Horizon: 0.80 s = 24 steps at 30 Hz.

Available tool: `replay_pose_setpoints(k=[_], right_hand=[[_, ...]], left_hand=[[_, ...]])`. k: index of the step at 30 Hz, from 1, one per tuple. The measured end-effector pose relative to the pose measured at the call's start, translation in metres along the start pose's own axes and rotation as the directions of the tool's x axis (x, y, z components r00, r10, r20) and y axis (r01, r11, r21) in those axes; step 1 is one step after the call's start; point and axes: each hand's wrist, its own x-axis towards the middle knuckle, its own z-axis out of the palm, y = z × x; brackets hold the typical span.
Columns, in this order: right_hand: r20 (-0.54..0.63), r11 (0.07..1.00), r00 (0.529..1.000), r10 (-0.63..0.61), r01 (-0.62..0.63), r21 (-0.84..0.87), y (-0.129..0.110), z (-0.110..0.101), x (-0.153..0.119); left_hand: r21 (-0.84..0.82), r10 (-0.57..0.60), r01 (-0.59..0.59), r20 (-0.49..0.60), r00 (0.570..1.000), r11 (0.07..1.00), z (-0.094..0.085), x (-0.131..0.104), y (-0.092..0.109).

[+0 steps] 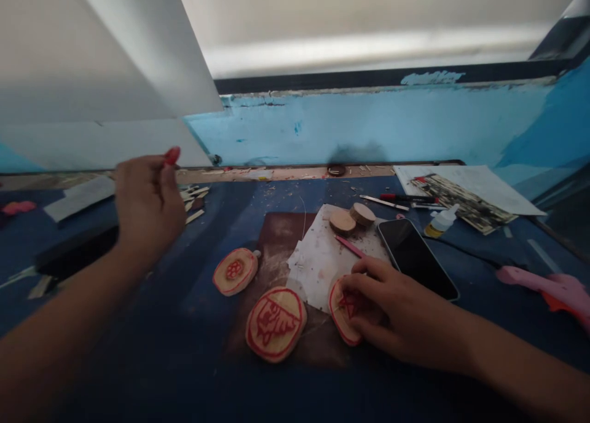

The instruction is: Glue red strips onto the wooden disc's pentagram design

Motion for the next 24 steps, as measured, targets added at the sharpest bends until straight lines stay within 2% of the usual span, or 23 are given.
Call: replay_pose_setpoints(k=[3, 6, 10, 14, 21, 22, 24], right_hand=[[-0.004, 1.000, 1.000, -0.015, 0.015, -0.015, 0.001, -0.001, -0.002], [-0.005, 0.999, 0.999, -0.034, 0.034, -0.021, 0.001, -0.003, -0.003], [-0.028, 0.998, 0.998, -0.052, 0.051, -0.022, 0.003, -0.002, -0.005], [-0.066, 0.998, 0.996, -0.053, 0.051, -0.030, 0.005, 0.000, -0.003], [-0.118, 0.999, 0.992, -0.046, 0.046, -0.001, -0.001, -0.009, -0.001], [-0.138, 0.999, 0.990, -0.026, 0.032, 0.042, -0.002, -0.012, -0.004], [-0.161, 0.961, 0.986, 0.045, 0.001, 0.278, -0.003, -0.016, -0.009]], left_hand=[[-0.046, 0.125, -0.125, -0.014, 0.992, 0.991, -0.002, -0.032, 0.057], [-0.155, 0.185, -0.178, 0.035, 0.982, 0.972, -0.004, -0.059, 0.109], [-0.276, 0.203, -0.161, 0.132, 0.970, 0.948, -0.008, -0.081, 0.154], [-0.382, 0.242, -0.156, 0.188, 0.952, 0.911, -0.002, -0.095, 0.174], [-0.578, 0.324, -0.111, 0.280, 0.904, 0.808, 0.015, -0.109, 0.185], [-0.596, 0.334, -0.111, 0.280, 0.900, 0.796, 0.016, -0.110, 0.185], [-0.621, 0.375, -0.141, 0.264, 0.889, 0.771, 0.015, -0.111, 0.184]])
